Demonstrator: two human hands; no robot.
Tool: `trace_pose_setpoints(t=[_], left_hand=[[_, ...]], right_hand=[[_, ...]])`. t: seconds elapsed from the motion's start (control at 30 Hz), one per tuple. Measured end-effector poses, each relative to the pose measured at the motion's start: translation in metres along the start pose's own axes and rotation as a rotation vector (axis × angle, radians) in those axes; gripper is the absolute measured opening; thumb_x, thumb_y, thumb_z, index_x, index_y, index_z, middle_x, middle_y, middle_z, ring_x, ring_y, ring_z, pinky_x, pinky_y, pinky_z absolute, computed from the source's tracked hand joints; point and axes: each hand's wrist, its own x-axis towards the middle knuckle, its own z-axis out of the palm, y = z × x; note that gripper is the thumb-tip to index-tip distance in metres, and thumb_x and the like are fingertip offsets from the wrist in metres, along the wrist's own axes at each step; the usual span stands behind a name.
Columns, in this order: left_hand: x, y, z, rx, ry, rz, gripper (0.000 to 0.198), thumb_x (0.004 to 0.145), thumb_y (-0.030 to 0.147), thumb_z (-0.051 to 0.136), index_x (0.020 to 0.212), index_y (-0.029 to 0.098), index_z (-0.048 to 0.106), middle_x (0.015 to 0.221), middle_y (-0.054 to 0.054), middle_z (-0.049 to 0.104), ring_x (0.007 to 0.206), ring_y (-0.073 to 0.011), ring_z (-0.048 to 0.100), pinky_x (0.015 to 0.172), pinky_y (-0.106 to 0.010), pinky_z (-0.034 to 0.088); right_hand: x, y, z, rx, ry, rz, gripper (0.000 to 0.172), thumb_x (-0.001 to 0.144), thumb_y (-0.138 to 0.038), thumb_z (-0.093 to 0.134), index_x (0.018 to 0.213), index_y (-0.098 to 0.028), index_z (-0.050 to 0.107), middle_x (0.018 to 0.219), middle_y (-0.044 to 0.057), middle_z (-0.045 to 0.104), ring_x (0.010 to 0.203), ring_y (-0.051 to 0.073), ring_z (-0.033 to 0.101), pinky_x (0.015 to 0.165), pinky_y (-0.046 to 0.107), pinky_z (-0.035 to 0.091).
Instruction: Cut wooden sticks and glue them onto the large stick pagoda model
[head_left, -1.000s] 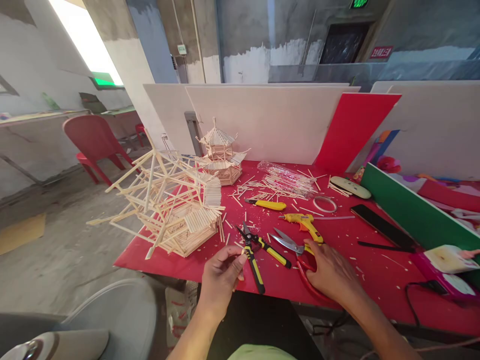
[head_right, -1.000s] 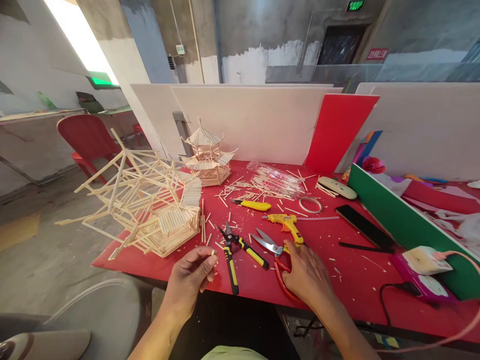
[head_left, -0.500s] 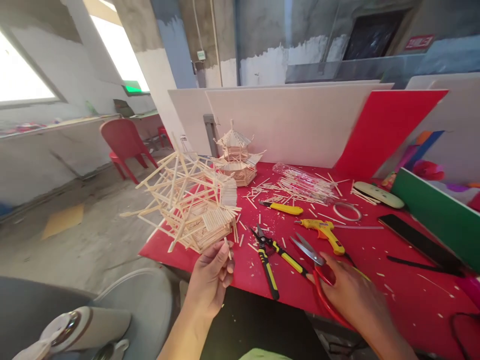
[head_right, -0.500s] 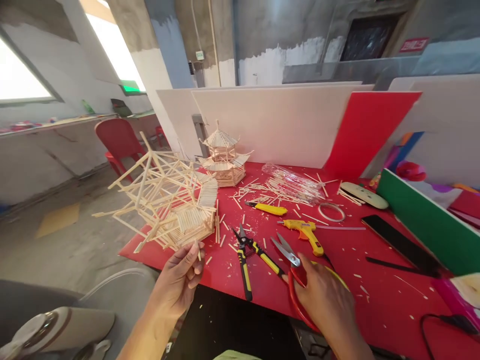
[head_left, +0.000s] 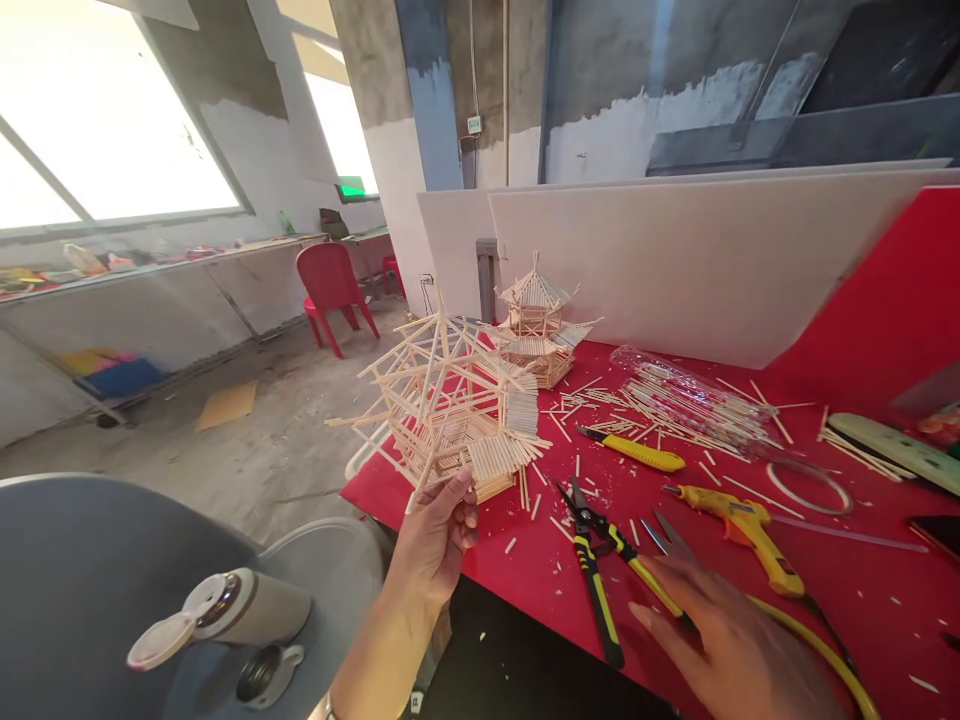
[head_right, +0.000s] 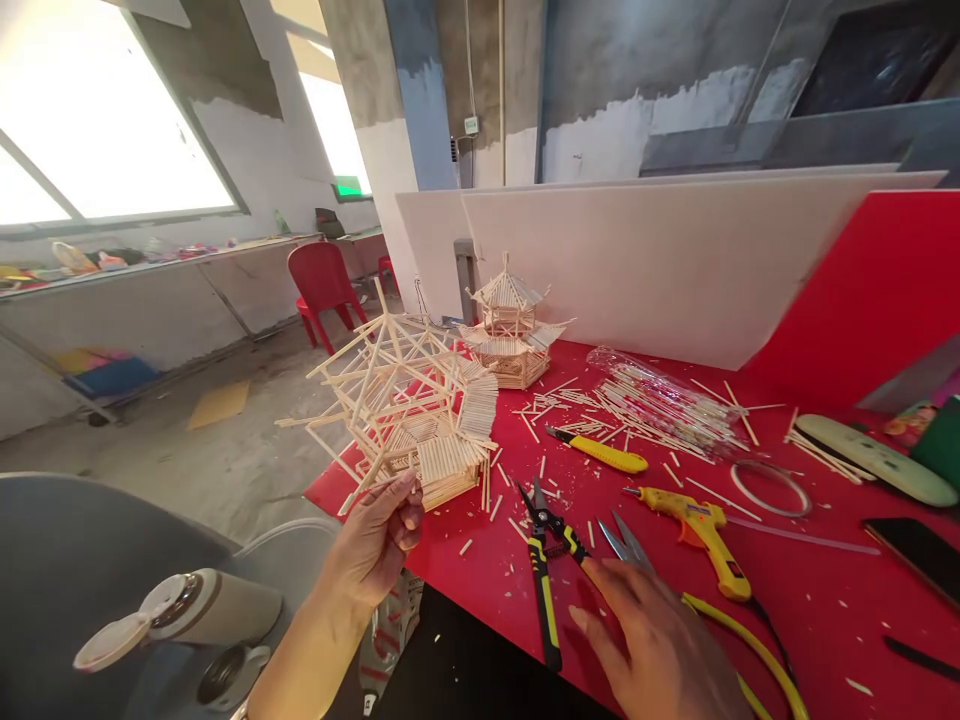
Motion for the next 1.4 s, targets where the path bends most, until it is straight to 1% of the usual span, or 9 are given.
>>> trace_pose_setpoints(t=[0.13, 0.3, 0.43, 0.57, 0.7, 0.83, 0.97, 1.23, 1.4], left_hand=[[0.007, 0.0, 0.001, 0.035, 0.002, -0.005, 0.033, 0.064, 0.034, 0.088, 0.066, 0.014, 0.062, 0.057, 0.004, 0.057, 0.041, -0.0041, 0.046, 0.033, -0.014, 0.032], [0.008, 0.001, 0.004, 0.046, 0.03, -0.011, 0.035, 0.061, 0.036, 0.088, 0.065, 0.014, 0.061, 0.055, 0.004, 0.056, 0.04, -0.0042, 0.045, 0.031, -0.015, 0.031], [0.007, 0.003, 0.008, 0.035, 0.057, -0.018, 0.037, 0.058, 0.036, 0.089, 0.064, 0.015, 0.06, 0.054, 0.004, 0.057, 0.038, -0.0044, 0.044, 0.03, -0.015, 0.031], [0.006, 0.004, 0.012, 0.045, 0.073, -0.019, 0.036, 0.058, 0.035, 0.088, 0.064, 0.015, 0.059, 0.054, 0.004, 0.058, 0.037, -0.0047, 0.044, 0.03, -0.015, 0.03], [0.005, 0.005, 0.014, 0.052, 0.074, -0.027, 0.036, 0.059, 0.035, 0.087, 0.063, 0.015, 0.058, 0.053, 0.004, 0.057, 0.037, -0.0048, 0.043, 0.03, -0.015, 0.03], [0.005, 0.004, 0.014, 0.068, 0.074, -0.01, 0.035, 0.062, 0.035, 0.086, 0.065, 0.015, 0.058, 0.054, 0.004, 0.058, 0.037, -0.005, 0.044, 0.031, -0.016, 0.029], [0.006, 0.003, 0.012, 0.077, 0.066, 0.003, 0.034, 0.065, 0.036, 0.084, 0.064, 0.015, 0.058, 0.054, 0.003, 0.058, 0.037, -0.0052, 0.045, 0.032, -0.016, 0.03], [0.007, 0.004, 0.013, 0.096, 0.074, -0.006, 0.035, 0.062, 0.037, 0.085, 0.064, 0.015, 0.057, 0.054, 0.004, 0.057, 0.037, -0.0055, 0.045, 0.032, -0.017, 0.029], [0.006, 0.005, 0.015, 0.094, 0.083, -0.017, 0.035, 0.061, 0.036, 0.085, 0.064, 0.015, 0.057, 0.053, 0.004, 0.057, 0.037, -0.005, 0.045, 0.032, -0.016, 0.028]], right_hand=[[0.003, -0.001, -0.002, -0.009, 0.035, -0.046, 0.042, 0.094, -0.053, 0.047, 0.111, -0.024, 0.072, 0.111, 0.007, 0.074, 0.098, 0.024, 0.072, 0.077, 0.033, 0.062], [0.007, 0.003, -0.012, -0.035, 0.071, -0.107, 0.047, 0.096, -0.056, 0.042, 0.106, -0.023, 0.073, 0.104, 0.007, 0.076, 0.087, 0.022, 0.075, 0.069, 0.03, 0.063], [0.015, -0.003, -0.016, -0.009, 0.115, -0.177, 0.039, 0.097, -0.05, 0.045, 0.106, -0.023, 0.072, 0.102, 0.005, 0.076, 0.089, 0.022, 0.074, 0.069, 0.03, 0.062], [0.03, -0.025, -0.023, 0.129, 0.177, -0.185, 0.031, 0.098, -0.045, 0.048, 0.108, -0.023, 0.069, 0.102, 0.004, 0.076, 0.089, 0.021, 0.073, 0.073, 0.031, 0.061], [0.053, -0.058, -0.03, 0.33, 0.173, -0.215, 0.023, 0.097, -0.034, 0.054, 0.115, -0.023, 0.063, 0.107, 0.004, 0.074, 0.097, 0.02, 0.069, 0.083, 0.033, 0.059], [0.073, -0.088, -0.031, 0.448, 0.132, -0.267, 0.03, 0.096, -0.025, 0.054, 0.126, -0.023, 0.057, 0.126, 0.007, 0.065, 0.116, 0.022, 0.06, 0.098, 0.04, 0.053], [0.083, -0.104, -0.03, 0.512, 0.095, -0.3, 0.031, 0.095, -0.021, 0.054, 0.126, -0.023, 0.057, 0.129, 0.008, 0.063, 0.118, 0.024, 0.057, 0.098, 0.044, 0.053], [0.08, -0.105, -0.031, 0.545, 0.072, -0.281, 0.027, 0.095, -0.02, 0.053, 0.121, -0.022, 0.062, 0.123, 0.008, 0.066, 0.112, 0.023, 0.06, 0.096, 0.044, 0.054], [0.079, -0.088, -0.031, 0.513, 0.104, -0.244, 0.025, 0.096, -0.023, 0.053, 0.118, -0.023, 0.065, 0.118, 0.008, 0.068, 0.11, 0.022, 0.063, 0.095, 0.04, 0.055]])
